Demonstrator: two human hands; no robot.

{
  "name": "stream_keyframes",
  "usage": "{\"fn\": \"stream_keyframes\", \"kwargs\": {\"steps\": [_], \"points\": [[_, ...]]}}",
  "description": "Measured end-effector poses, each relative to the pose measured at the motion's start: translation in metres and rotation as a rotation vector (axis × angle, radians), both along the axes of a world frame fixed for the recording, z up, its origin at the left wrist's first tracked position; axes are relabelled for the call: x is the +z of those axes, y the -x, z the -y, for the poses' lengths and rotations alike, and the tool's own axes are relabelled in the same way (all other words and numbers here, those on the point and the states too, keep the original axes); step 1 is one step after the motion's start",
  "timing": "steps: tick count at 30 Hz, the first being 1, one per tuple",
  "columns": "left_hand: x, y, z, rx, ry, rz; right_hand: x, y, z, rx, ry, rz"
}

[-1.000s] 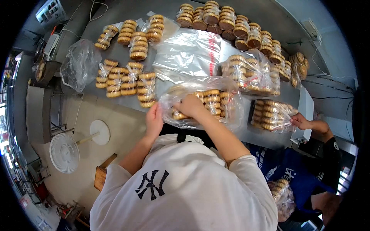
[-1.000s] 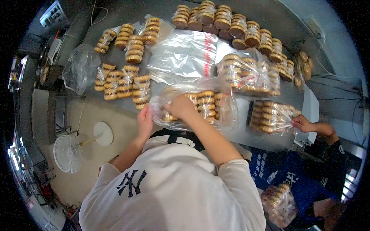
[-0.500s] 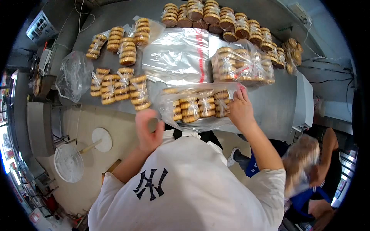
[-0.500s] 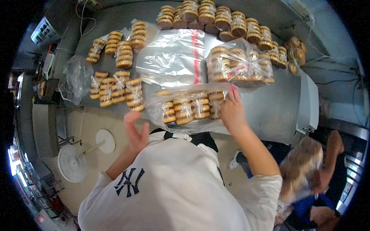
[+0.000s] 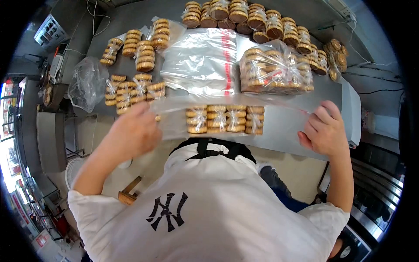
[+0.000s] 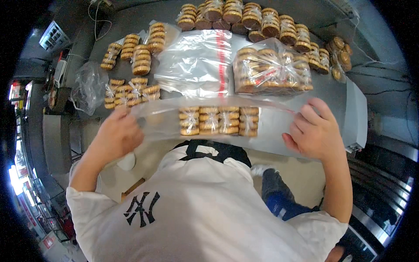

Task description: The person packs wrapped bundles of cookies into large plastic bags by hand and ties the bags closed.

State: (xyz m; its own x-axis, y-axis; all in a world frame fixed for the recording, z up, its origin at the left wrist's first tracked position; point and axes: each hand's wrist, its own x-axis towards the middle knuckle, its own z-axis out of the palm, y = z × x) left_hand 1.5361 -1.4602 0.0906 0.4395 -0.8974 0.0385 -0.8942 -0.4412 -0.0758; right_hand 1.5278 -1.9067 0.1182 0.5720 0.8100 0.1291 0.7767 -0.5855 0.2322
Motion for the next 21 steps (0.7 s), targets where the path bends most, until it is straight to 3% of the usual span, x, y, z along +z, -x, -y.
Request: {"fn": "stream_keyframes", "kwargs": {"steps": [2, 8, 10, 11, 13, 17, 19, 21], "points": [[0.008, 0.008, -0.001, -0.062, -0.054, 0.074, 0.011, 0.007, -0.002, -0.019, -0.041, 0.021], [-0.035, 0.017, 0.008, 0.002, 0.307, 0.308, -0.008, 0.013, -0.005, -0.029, -0.231, -0.062], [-0.055, 0.023, 0.021, 0.419, 0.993, 0.067, -0.001, 0.012, -0.009, -0.089, -0.375, 0.007], [-0.072, 0.023, 0.016, 0.413, 0.993, 0.065, -0.005, 0.012, -0.008, -0.094, -0.376, 0.009], [-0.101, 0.024, 0.004, 0.888, 1.34, -0.896, -0.015, 0.009, -0.003, -0.162, -0.526, -0.001], [-0.075, 0.027, 0.033, 0.779, 1.361, -1.054, -0.01, 0.006, -0.001, -0.251, -0.624, -0.027], [-0.066, 0.026, 0.046, 0.716, 1.649, -1.412, -0.006, 0.006, 0.001, -0.245, -0.719, 0.052], [-0.054, 0.011, 0.05, 0.78, 1.588, -1.458, -0.02, 0.007, 0.003, -0.31, -0.792, 0.035]]}}
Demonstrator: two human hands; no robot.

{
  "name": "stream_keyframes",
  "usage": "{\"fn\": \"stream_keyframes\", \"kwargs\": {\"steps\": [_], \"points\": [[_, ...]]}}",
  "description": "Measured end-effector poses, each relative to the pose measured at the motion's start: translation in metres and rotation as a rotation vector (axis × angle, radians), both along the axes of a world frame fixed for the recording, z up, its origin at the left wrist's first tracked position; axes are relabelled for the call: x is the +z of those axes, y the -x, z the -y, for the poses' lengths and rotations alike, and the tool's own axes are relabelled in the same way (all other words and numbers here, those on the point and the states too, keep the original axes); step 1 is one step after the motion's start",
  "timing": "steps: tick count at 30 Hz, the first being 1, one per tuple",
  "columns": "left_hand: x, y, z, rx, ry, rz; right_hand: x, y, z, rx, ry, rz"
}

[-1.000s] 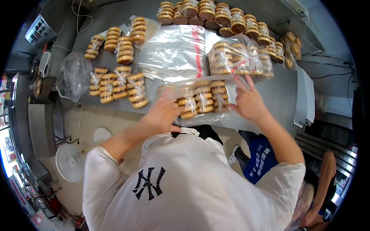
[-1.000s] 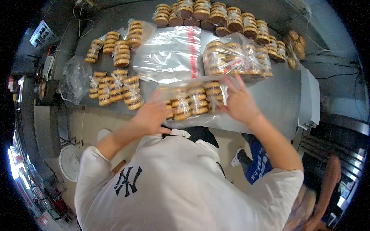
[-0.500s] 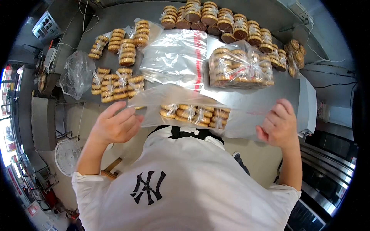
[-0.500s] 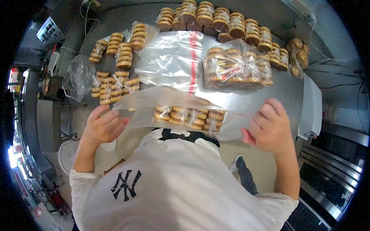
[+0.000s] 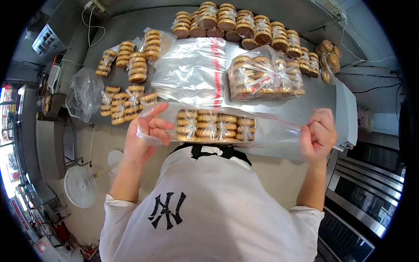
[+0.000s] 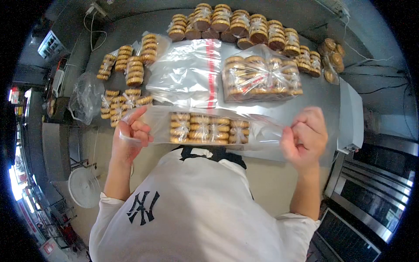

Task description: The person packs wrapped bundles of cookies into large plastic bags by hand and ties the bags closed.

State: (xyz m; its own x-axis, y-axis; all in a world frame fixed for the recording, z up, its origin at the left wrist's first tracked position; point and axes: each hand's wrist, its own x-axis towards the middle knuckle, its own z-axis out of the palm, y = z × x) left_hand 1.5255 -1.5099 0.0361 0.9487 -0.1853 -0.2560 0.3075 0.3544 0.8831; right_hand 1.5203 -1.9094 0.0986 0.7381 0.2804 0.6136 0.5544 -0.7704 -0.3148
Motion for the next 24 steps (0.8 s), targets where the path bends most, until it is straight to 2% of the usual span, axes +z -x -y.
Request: {"fn": "stream_keyframes", "kwargs": {"steps": [1, 2, 3, 5, 6, 8, 10, 11, 13, 15, 16, 18, 21, 23, 24], "points": [[0.005, -0.004, 0.0, -0.011, -0.039, -0.075, -0.006, 0.0, 0.0, -0.035, -0.082, -0.036], [0.01, -0.005, -0.003, -0.113, -0.124, 0.007, -0.009, 0.0, 0.001, -0.037, -0.079, -0.04], [0.018, -0.006, -0.005, -0.116, -0.122, 0.009, -0.011, -0.003, 0.002, -0.038, -0.104, -0.026], [0.031, 0.003, -0.008, -0.276, -0.462, 0.198, -0.011, -0.007, 0.004, -0.045, -0.127, -0.017], [0.03, 0.002, -0.007, -0.285, -0.455, 0.204, -0.008, -0.008, 0.006, -0.02, -0.135, -0.029], [0.023, -0.003, 0.0, -0.121, -0.475, 0.13, -0.007, -0.014, 0.01, -0.011, -0.126, -0.034], [0.022, -0.004, 0.005, -0.094, -0.454, 0.108, -0.023, -0.026, 0.021, 0.15, -0.228, -0.183], [0.023, -0.003, 0.006, -0.053, -0.444, 0.077, -0.026, -0.035, 0.034, 0.142, -0.224, -0.186], [0.034, 0.001, 0.005, 0.016, -0.347, -0.06, -0.033, -0.064, 0.062, 0.115, -0.563, -0.198], [0.036, 0.003, -0.003, 0.052, -0.265, -0.081, -0.065, -0.116, 0.132, -0.18, -0.868, -0.177], [0.036, 0.004, -0.006, 0.09, -0.181, -0.101, -0.09, -0.146, 0.176, -0.394, -0.832, -0.176], [0.042, 0.005, -0.005, 0.137, -0.169, -0.122, -0.162, -0.217, 0.283, -0.634, -0.787, -0.273], [0.041, 0.005, 0.009, 0.262, -0.155, -0.101, -0.283, -0.297, 0.416, -0.888, -0.409, -0.34], [0.044, 0.008, 0.014, 0.344, -0.172, -0.067, -0.28, -0.32, 0.412, -0.971, -0.506, -0.583], [0.045, 0.011, 0.016, 0.347, -0.254, -0.091, -0.286, -0.327, 0.416, -1.073, -0.584, -0.822]]}}
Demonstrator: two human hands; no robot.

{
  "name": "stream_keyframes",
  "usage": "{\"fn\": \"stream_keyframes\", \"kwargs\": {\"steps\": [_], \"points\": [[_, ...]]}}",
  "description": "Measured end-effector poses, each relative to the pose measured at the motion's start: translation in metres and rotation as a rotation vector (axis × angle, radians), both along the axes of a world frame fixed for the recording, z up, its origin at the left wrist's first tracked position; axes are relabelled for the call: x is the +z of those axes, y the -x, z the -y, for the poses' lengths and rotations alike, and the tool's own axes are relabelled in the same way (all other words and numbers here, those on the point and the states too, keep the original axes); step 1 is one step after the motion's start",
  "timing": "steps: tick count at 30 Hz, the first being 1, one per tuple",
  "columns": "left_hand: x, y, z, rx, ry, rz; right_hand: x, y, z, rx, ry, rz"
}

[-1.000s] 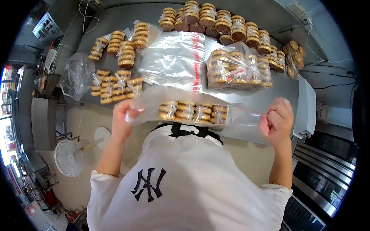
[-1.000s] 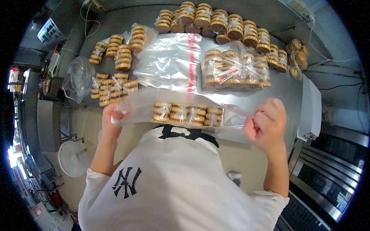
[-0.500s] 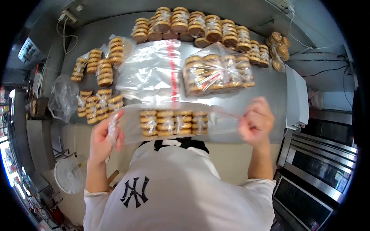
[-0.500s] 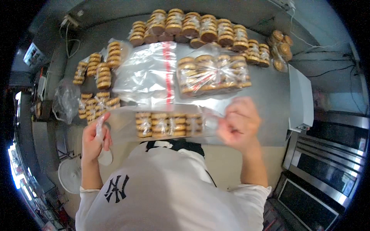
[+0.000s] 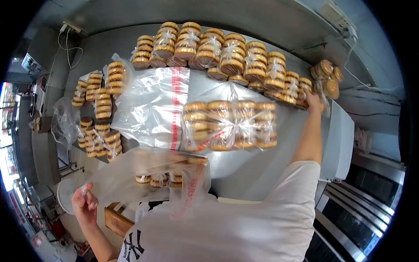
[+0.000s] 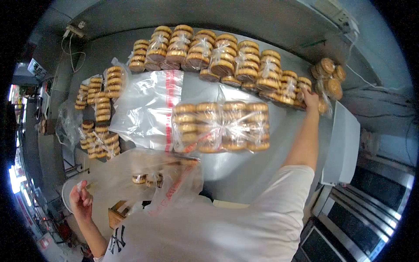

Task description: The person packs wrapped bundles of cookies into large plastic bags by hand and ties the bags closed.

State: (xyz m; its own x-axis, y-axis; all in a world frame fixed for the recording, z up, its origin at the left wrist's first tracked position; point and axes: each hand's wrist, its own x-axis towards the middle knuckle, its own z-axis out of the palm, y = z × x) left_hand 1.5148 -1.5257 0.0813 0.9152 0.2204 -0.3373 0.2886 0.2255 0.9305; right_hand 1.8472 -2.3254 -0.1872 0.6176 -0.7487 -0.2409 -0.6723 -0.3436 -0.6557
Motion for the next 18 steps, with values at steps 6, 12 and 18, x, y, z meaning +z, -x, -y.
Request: {"fn": "stream_keyframes", "kwargs": {"steps": [6, 12, 18], "points": [[0.001, 0.004, 0.01, 0.124, -0.348, -0.153, -0.048, -0.008, 0.04, 0.128, -0.306, -0.038], [0.003, -0.008, 0.016, 0.062, -0.327, -0.205, -0.055, 0.075, 0.019, 0.146, -0.612, 0.132], [0.012, -0.017, 0.014, -0.252, -0.115, -0.163, 0.025, 0.198, -0.106, -0.101, -1.045, 0.434]]}}
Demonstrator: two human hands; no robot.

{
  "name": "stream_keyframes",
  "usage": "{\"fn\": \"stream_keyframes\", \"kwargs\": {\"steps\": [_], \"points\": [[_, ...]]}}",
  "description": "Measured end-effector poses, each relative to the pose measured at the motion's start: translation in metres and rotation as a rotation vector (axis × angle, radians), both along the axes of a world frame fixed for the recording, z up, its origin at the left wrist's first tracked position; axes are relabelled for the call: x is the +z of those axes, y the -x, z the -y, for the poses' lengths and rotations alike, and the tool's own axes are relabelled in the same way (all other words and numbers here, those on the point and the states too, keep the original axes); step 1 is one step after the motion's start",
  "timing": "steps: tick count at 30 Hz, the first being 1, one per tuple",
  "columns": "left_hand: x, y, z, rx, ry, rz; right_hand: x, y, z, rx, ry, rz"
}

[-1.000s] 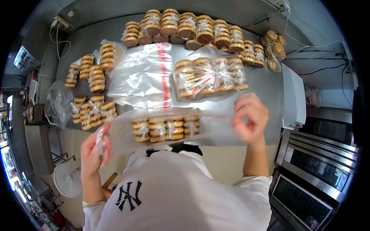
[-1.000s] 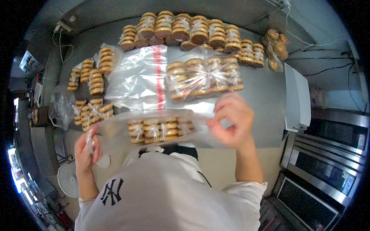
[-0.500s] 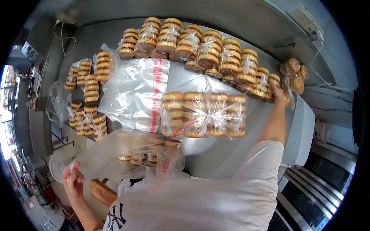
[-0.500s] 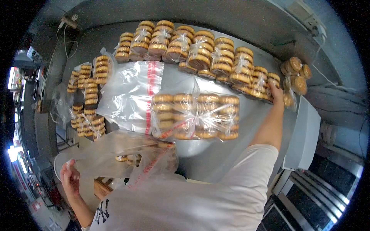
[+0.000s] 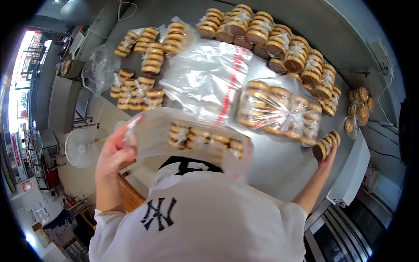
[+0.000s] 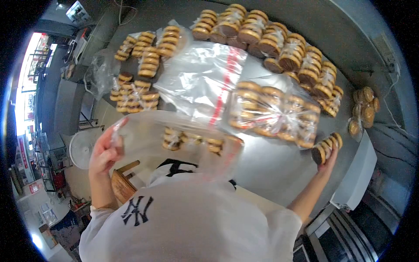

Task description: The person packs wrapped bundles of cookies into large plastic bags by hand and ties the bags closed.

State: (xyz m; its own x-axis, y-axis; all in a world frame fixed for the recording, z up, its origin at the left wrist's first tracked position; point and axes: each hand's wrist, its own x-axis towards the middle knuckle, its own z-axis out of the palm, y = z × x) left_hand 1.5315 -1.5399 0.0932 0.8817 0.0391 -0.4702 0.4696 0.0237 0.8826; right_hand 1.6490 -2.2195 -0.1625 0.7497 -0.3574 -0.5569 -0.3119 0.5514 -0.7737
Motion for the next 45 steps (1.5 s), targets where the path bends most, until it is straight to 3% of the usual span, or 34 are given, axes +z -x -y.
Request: {"fn": "stream_keyframes", "kwargs": {"steps": [2, 5, 8, 10, 12, 13, 16, 17, 19, 22, 25, 28, 30, 32, 33, 35, 36, 37, 39, 41, 42, 44, 45], "points": [[-0.002, -0.001, -0.003, -0.021, 0.118, 0.04, 0.054, 0.029, -0.059, -0.005, -0.006, 0.128], [-0.002, 0.006, -0.007, -0.106, 0.39, 0.052, 0.116, 0.049, -0.143, 0.169, -0.288, 0.473], [-0.011, 0.014, -0.013, -0.188, 0.578, 0.068, 0.169, 0.051, -0.273, 0.238, -0.077, 0.562], [-0.02, 0.015, -0.023, -0.229, 0.616, 0.09, 0.164, 0.064, -0.35, 0.25, 0.188, 0.469], [-0.03, 0.005, -0.032, -0.266, 0.805, 0.063, 0.132, 0.07, -0.425, 0.272, 0.361, 0.581], [-0.033, 0.002, -0.034, -0.283, 0.812, 0.063, 0.139, 0.077, -0.455, 0.445, 0.652, 0.576], [-0.041, -0.003, -0.035, -0.24, 0.959, 0.093, 0.104, 0.106, -0.509, 0.725, 0.4, 0.515], [-0.044, -0.004, -0.034, -0.222, 0.961, 0.109, 0.088, 0.112, -0.517, 0.723, 0.407, 0.515], [-0.052, -0.002, -0.034, -0.208, 0.966, 0.117, 0.066, 0.122, -0.53, 0.928, 0.61, 0.252], [-0.064, 0.005, -0.033, -0.294, 0.977, 0.194, 0.072, 0.116, -0.554, 0.876, 0.55, 0.051], [-0.078, -0.002, -0.034, -0.296, 0.788, 0.184, 0.046, 0.115, -0.56, 0.972, 0.734, 0.073], [-0.181, -0.021, -0.025, -0.573, -0.684, 0.72, 0.001, 0.122, -0.556, 0.946, 0.716, 0.277], [-0.19, -0.014, -0.018, -0.604, -0.786, 0.788, 0.021, 0.123, -0.542, 0.916, 0.717, 0.372], [-0.192, -0.008, -0.011, -0.64, -0.898, 0.819, 0.097, 0.127, -0.515, 1.335, 1.625, 0.29], [-0.193, -0.005, -0.01, -0.656, -0.887, 0.819, 0.099, 0.13, -0.497, 1.331, 1.62, 0.271], [-0.195, -0.007, -0.008, -0.724, -0.945, 0.772, 0.103, 0.13, -0.446, 1.354, 1.952, 0.258], [-0.192, -0.011, -0.004, -0.718, -0.937, 0.818, 0.095, 0.13, -0.417, 1.339, 1.967, 0.237], [-0.184, -0.018, 0.0, -0.724, -0.921, 0.84, 0.079, 0.131, -0.384, 1.332, 2.217, 0.183], [-0.164, -0.026, 0.008, -0.856, -0.959, 0.81, 0.085, 0.125, -0.339, 1.319, 2.476, 0.099], [-0.158, -0.026, 0.011, -0.907, -0.985, 0.749, 0.11, 0.112, -0.305, 1.667, 2.125, 0.221], [-0.158, -0.025, 0.012, -0.955, -1.022, 0.674, 0.145, 0.093, -0.294, 1.696, 1.635, 0.343], [-0.16, -0.02, 0.015, -0.953, -1.02, 0.637, 0.194, 0.058, -0.27, 1.249, 1.056, 0.293], [-0.161, -0.017, 0.017, -0.962, -1.014, 0.606, 0.199, 0.037, -0.248, 0.963, 0.976, 0.356]]}}
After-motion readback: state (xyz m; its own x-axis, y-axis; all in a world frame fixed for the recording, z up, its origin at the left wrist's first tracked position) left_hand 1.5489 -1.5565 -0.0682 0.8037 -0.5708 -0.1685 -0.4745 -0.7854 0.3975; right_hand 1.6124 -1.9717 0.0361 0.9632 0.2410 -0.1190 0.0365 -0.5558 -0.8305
